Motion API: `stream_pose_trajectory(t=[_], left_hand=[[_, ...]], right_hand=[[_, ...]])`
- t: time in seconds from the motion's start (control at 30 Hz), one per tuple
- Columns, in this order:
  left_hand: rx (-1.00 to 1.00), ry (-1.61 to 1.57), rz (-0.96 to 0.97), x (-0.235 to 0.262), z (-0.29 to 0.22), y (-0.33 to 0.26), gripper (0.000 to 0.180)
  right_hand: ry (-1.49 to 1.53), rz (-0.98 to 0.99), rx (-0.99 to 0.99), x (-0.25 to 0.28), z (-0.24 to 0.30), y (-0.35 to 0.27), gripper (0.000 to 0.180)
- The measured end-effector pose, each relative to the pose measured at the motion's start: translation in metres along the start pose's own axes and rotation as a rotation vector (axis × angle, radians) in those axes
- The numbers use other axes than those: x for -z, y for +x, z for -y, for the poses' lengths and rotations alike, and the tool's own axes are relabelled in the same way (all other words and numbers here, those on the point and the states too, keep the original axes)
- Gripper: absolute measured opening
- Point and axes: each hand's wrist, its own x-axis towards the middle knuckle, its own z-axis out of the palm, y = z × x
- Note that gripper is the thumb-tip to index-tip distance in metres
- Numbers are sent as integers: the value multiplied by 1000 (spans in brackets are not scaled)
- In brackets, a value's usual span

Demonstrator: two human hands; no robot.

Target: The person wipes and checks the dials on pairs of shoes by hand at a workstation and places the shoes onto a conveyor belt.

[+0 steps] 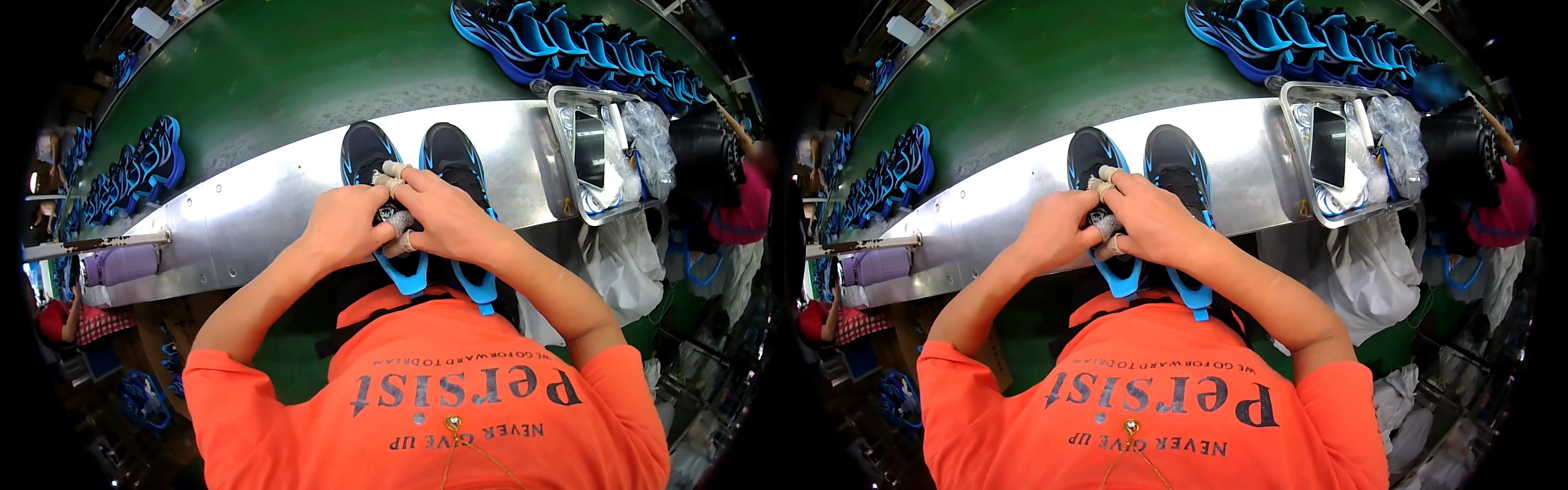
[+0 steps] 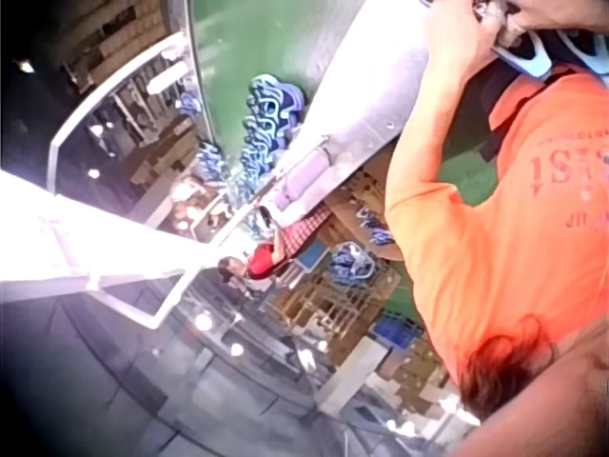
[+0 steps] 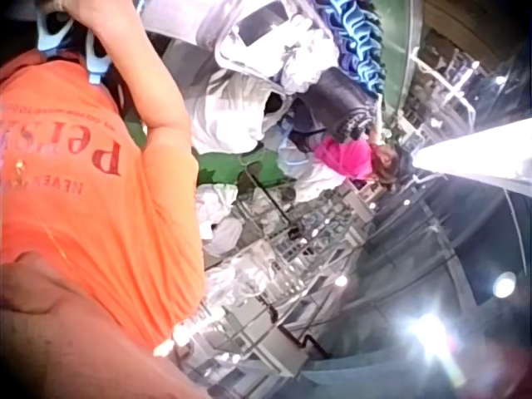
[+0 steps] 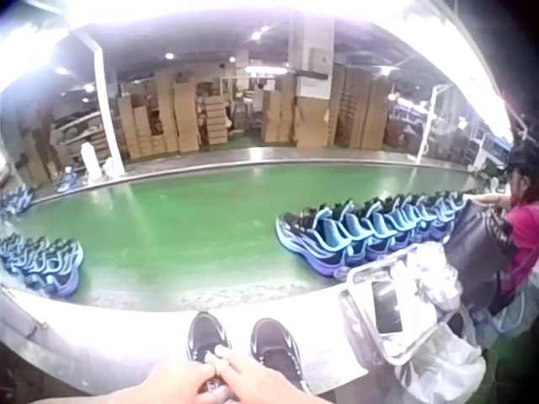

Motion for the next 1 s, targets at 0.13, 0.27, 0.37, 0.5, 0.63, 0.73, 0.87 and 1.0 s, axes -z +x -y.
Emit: stream_pose_trajectory(t=[0.13,0.27,0.37,0.5,0.63,0.73,0.87,1.0], left_hand=[[-318,45,-244,-10,5,-1,31],[-371,-55,-239,-8,19,-8,39],[-266,-231,-341,-17,14,-28,35],[3,-537,-493,-38,-1,-60,19],[23,-816,-469,-63,-17,-70,11],[-93,-779,-403,-66,-29,-75,12],[-193,-591,-392,-61,-46,-84,21],[-250,-409,-377,-60,-65,-89,23]], right_hand=[[-64,16,-7,-2,-5,-5,72],[138,87,-20,11,-8,-3,77],[274,103,21,25,-13,1,64],[193,78,110,12,-9,8,46],[23,-190,92,-9,0,1,26],[-93,-305,81,-17,5,-2,29],[51,-210,211,2,8,-2,31],[-58,-278,187,-10,17,-10,28]])
